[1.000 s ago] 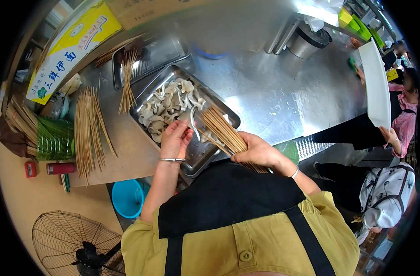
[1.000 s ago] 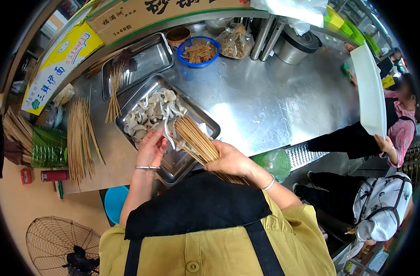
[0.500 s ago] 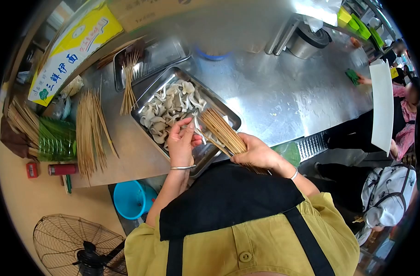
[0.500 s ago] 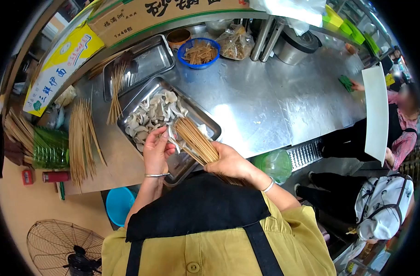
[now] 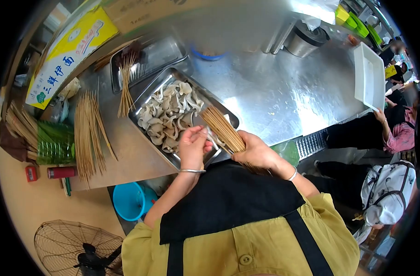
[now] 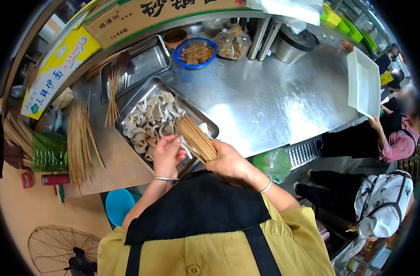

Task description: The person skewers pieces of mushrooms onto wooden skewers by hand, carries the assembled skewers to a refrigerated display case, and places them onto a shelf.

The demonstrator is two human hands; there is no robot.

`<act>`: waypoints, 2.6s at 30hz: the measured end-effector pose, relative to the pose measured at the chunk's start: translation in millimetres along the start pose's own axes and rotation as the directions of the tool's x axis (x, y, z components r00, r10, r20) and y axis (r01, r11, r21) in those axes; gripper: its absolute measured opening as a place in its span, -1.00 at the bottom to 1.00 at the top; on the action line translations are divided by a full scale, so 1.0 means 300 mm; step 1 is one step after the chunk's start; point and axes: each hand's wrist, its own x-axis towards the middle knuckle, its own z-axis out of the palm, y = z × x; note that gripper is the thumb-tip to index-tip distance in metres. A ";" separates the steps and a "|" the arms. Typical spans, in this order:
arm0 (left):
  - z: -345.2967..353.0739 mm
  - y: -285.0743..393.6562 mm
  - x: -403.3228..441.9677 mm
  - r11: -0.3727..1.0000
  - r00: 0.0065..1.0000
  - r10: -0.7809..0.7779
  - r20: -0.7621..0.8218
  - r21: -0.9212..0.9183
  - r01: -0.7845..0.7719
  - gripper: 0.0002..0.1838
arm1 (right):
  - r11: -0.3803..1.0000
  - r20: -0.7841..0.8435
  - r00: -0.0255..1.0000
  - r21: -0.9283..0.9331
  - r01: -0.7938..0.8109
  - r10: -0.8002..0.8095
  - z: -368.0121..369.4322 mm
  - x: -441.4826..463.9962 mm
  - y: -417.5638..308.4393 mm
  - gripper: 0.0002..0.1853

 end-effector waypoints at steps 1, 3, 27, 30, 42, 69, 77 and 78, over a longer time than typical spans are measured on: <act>0.003 -0.020 -0.004 0.998 0.999 -0.027 0.021 0.065 0.026 -0.74 | 1.000 -0.019 1.000 -0.016 -0.005 0.005 -0.001 0.007 0.011 -0.50; 0.005 -0.014 0.001 0.998 0.998 -0.056 0.038 0.038 0.054 -0.70 | 0.999 -0.037 0.999 -0.033 -0.013 0.011 -0.010 0.015 0.021 -0.50; -0.110 -0.080 0.328 -0.123 0.863 0.460 0.209 0.978 -0.171 -0.72 | 0.903 0.005 0.997 0.424 -0.068 0.073 -0.106 -0.015 0.095 -0.45; -0.133 -0.085 0.376 -0.083 0.861 0.466 0.202 0.979 -0.185 -0.68 | 0.911 0.031 0.998 0.407 -0.060 0.053 -0.102 -0.003 0.106 -0.46; -0.208 -0.041 0.309 0.914 0.973 -0.233 0.002 -0.342 0.219 -0.72 | 0.979 0.026 1.000 0.205 0.009 -0.014 -0.072 0.016 0.118 -0.47; -0.173 0.150 0.066 0.982 0.985 0.169 0.032 0.076 -0.171 -0.75 | 0.990 0.178 0.980 0.121 0.068 -0.089 -0.012 0.025 0.020 -0.46; -0.168 0.134 0.043 0.993 0.998 -0.042 0.039 -0.105 0.046 -0.83 | 0.988 0.184 0.977 0.130 0.088 -0.111 -0.005 0.035 0.062 -0.45; -0.168 0.132 0.043 0.993 0.998 -0.042 0.038 -0.106 0.046 -0.83 | 0.987 0.181 0.976 0.126 0.097 -0.119 -0.004 0.033 0.064 -0.45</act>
